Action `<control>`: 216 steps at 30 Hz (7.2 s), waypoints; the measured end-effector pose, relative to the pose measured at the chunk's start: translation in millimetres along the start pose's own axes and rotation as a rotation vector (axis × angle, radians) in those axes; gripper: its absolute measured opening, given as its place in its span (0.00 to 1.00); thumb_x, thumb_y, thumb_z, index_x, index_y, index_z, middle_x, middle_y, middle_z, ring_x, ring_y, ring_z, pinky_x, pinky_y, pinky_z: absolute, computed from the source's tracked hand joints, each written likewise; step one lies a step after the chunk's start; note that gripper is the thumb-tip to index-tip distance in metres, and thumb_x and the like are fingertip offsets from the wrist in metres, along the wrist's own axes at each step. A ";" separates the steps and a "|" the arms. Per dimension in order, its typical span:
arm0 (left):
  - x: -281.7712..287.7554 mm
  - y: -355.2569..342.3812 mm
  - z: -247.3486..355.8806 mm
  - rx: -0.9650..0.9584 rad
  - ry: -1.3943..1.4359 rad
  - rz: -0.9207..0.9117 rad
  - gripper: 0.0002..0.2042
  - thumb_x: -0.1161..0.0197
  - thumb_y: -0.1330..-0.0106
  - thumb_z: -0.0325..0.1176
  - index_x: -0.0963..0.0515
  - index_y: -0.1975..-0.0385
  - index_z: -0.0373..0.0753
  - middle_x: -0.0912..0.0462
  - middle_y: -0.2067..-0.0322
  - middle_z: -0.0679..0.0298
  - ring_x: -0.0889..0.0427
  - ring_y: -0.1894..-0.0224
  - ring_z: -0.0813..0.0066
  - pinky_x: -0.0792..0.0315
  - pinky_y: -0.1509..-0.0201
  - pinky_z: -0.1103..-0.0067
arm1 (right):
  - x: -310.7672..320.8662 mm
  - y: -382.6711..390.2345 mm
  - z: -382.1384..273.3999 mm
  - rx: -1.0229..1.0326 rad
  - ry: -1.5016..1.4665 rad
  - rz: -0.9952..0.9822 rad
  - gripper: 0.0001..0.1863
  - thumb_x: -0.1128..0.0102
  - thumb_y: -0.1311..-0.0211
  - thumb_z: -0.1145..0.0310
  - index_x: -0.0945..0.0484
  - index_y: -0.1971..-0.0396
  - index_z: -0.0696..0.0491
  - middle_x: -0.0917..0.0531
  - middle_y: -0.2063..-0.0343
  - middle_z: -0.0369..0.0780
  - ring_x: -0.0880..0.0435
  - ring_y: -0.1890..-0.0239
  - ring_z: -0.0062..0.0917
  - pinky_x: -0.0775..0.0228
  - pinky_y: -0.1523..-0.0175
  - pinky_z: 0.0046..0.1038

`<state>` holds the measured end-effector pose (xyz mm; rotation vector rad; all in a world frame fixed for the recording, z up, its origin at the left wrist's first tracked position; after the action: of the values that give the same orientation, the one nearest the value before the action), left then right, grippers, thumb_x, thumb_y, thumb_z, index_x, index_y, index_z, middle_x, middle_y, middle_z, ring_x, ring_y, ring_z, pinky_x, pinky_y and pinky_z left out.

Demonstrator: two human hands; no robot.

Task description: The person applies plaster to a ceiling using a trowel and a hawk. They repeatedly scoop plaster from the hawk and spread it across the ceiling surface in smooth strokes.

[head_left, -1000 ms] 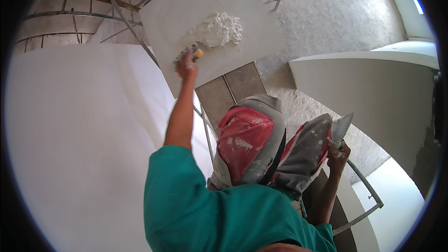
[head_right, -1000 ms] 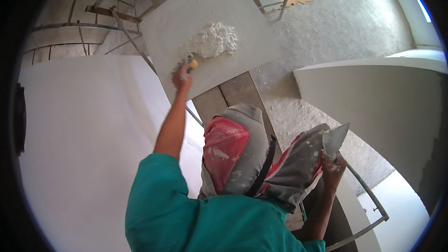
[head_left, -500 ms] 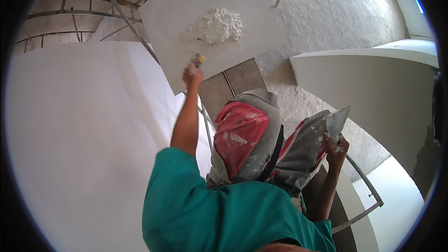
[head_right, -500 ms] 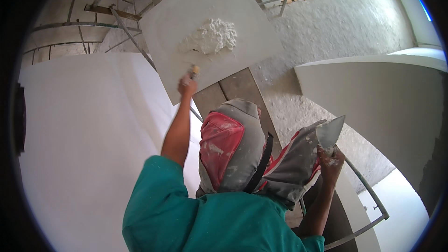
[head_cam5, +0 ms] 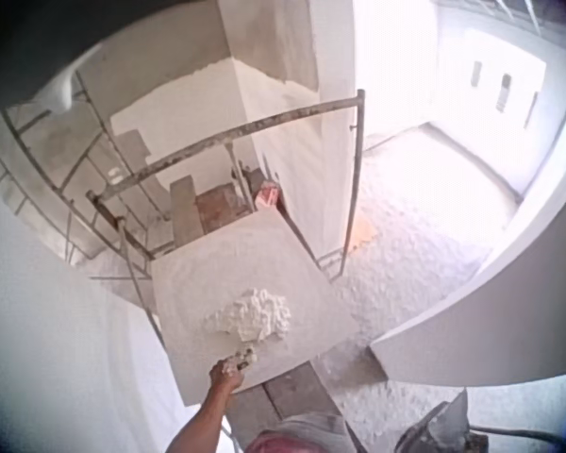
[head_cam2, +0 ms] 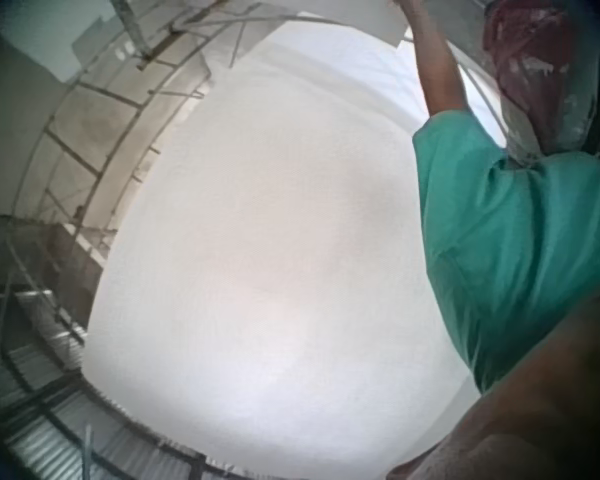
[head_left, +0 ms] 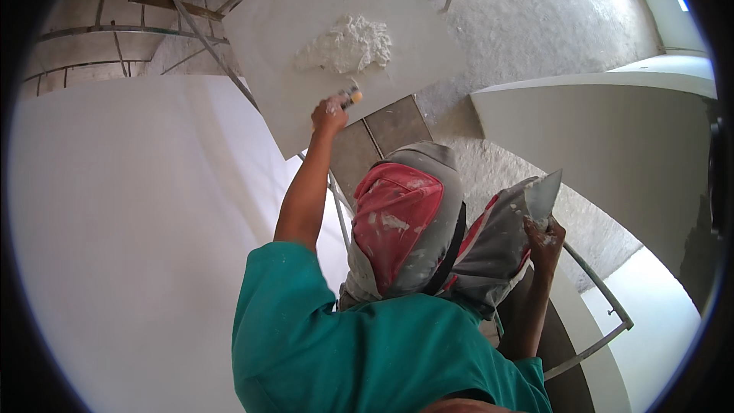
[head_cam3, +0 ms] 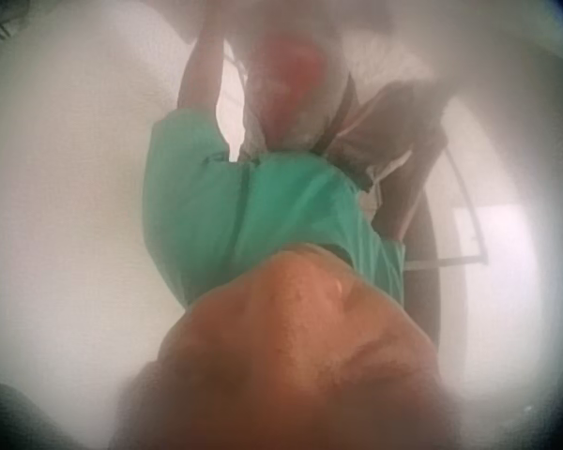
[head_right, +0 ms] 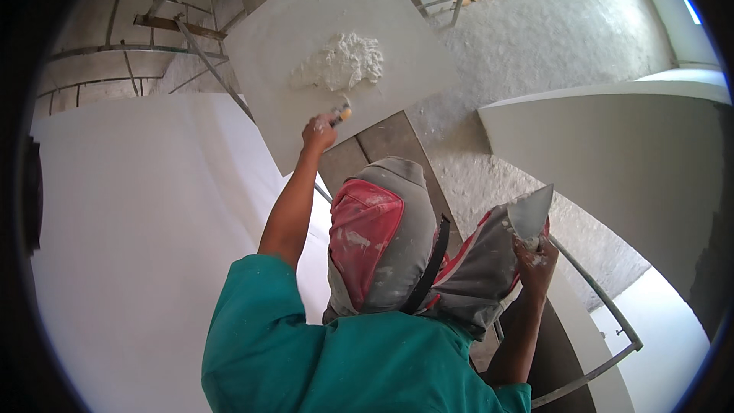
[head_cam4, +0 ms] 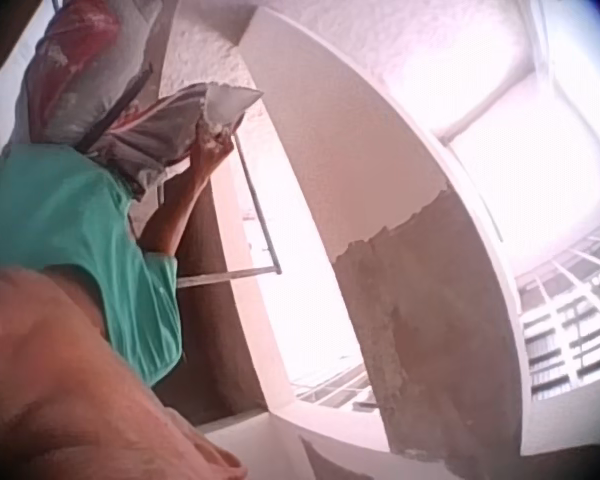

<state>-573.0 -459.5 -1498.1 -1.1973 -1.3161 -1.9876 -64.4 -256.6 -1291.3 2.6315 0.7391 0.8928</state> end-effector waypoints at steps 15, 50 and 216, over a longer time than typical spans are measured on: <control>166.4 128.6 106.1 -0.308 1.810 0.137 0.31 0.41 0.54 0.16 0.34 0.44 0.33 0.25 0.54 0.58 0.22 0.53 0.65 0.24 0.46 0.69 | -99.3 -110.1 -83.0 0.339 -0.002 -0.170 0.16 0.23 0.53 0.68 0.22 0.71 0.61 0.19 0.76 0.39 0.22 0.72 0.19 0.27 0.64 0.24; 325.4 658.4 468.3 -0.025 1.584 -1.093 0.24 0.44 0.41 0.26 0.34 0.43 0.32 0.22 0.54 0.57 0.21 0.50 0.62 0.26 0.42 0.63 | 373.1 244.8 -233.0 0.369 -0.317 0.760 0.24 0.33 0.45 0.73 0.28 0.48 0.59 0.19 0.57 0.48 0.17 0.59 0.36 0.25 0.54 0.33; 871.4 1344.7 880.7 -1.826 0.381 1.696 0.34 0.48 0.44 0.22 0.34 0.35 0.57 0.33 0.34 0.70 0.33 0.34 0.65 0.43 0.34 0.47 | 483.5 777.9 187.0 -0.382 -0.399 1.135 0.07 0.36 0.59 0.70 0.24 0.81 0.57 0.23 0.84 0.34 0.25 0.81 0.19 0.34 0.75 0.30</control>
<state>361.6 -176.9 47.8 -1.3193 1.7661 -1.2298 677.8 -658.8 -889.8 2.5838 -1.0195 0.5601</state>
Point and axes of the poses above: each hand's wrist, its own y-axis away from the middle knuckle, its own x-axis out of the back of the hand, z = x × y, the point moved 6 cm from there along -y, towards the middle knuckle
